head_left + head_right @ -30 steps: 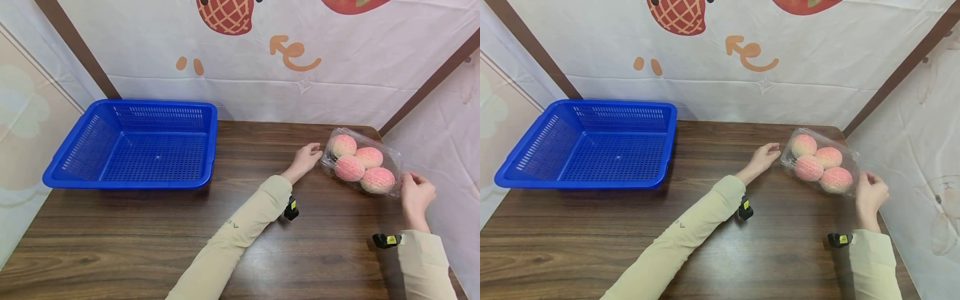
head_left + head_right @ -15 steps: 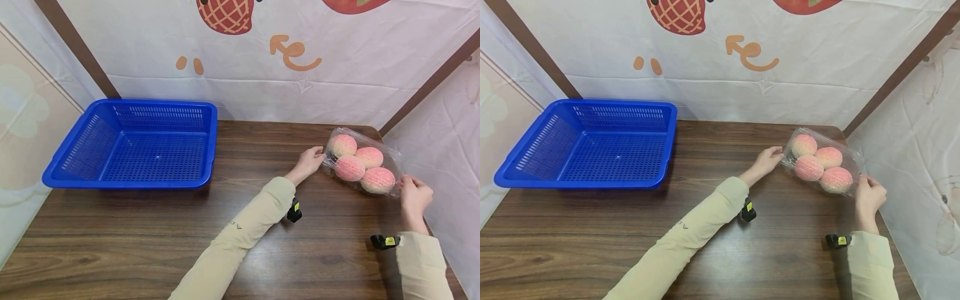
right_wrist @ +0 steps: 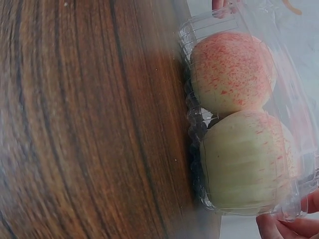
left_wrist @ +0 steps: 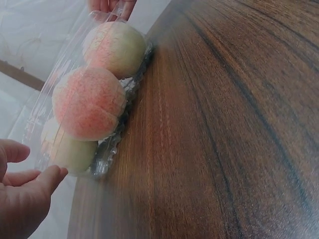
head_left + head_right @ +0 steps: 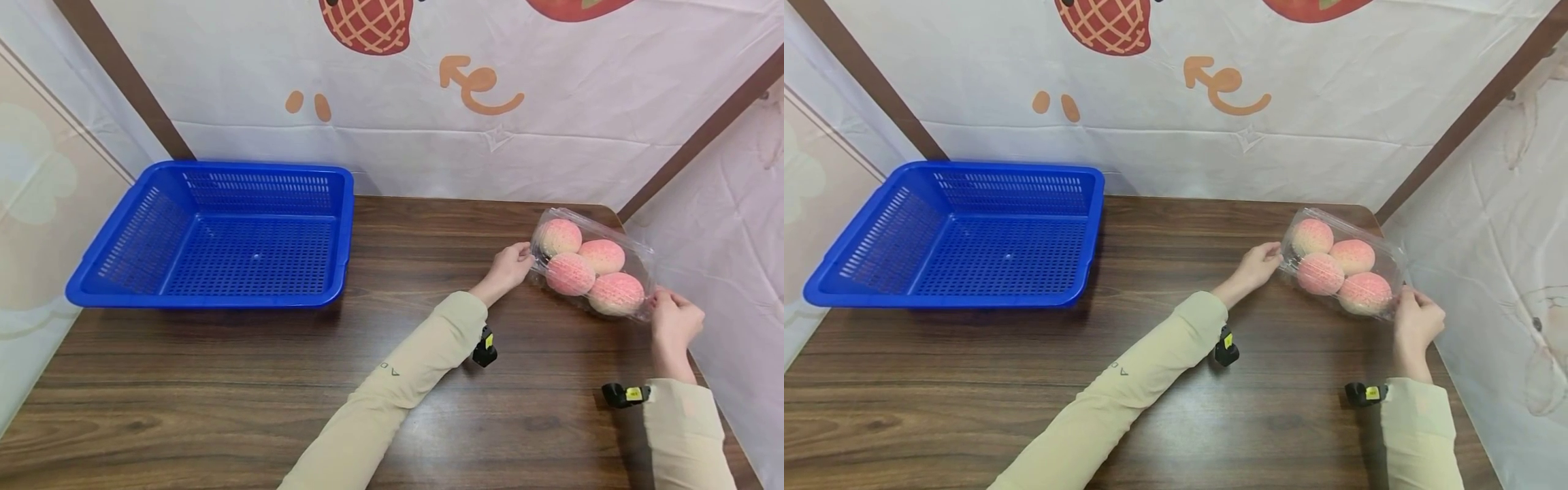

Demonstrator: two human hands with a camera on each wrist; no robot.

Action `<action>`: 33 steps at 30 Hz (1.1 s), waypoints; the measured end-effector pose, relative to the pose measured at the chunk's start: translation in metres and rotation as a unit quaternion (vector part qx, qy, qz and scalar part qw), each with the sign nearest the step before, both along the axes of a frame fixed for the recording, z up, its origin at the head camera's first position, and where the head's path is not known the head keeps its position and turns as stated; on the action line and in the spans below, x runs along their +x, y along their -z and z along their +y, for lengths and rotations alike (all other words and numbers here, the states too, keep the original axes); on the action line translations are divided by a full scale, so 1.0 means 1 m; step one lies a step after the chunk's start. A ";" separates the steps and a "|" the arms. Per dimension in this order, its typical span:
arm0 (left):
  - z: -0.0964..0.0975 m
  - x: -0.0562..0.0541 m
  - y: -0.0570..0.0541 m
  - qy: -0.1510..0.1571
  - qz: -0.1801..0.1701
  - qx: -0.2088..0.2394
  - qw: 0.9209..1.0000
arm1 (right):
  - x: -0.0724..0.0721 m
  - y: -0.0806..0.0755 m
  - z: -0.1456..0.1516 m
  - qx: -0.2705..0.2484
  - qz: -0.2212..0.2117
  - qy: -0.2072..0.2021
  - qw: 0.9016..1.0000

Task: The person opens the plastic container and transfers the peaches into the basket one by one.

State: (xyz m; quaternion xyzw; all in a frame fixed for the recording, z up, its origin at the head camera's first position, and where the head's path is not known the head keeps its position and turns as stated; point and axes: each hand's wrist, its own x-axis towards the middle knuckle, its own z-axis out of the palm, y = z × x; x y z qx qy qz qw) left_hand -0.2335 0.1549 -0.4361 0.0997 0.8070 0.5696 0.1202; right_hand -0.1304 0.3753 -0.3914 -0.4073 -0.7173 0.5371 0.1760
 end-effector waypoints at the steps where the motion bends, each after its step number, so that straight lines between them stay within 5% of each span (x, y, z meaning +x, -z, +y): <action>1: 0.000 0.001 -0.002 -0.002 0.000 -0.003 1.000 | 0.000 0.000 0.000 0.004 -0.001 0.000 1.000; 8: -0.009 0.019 -0.030 -0.020 -0.015 -0.016 1.000 | -0.001 0.003 0.002 0.038 -0.013 -0.011 0.999; 33: -0.018 0.021 -0.030 -0.027 0.007 -0.043 0.999 | -0.012 0.013 0.008 0.068 -0.029 -0.042 0.996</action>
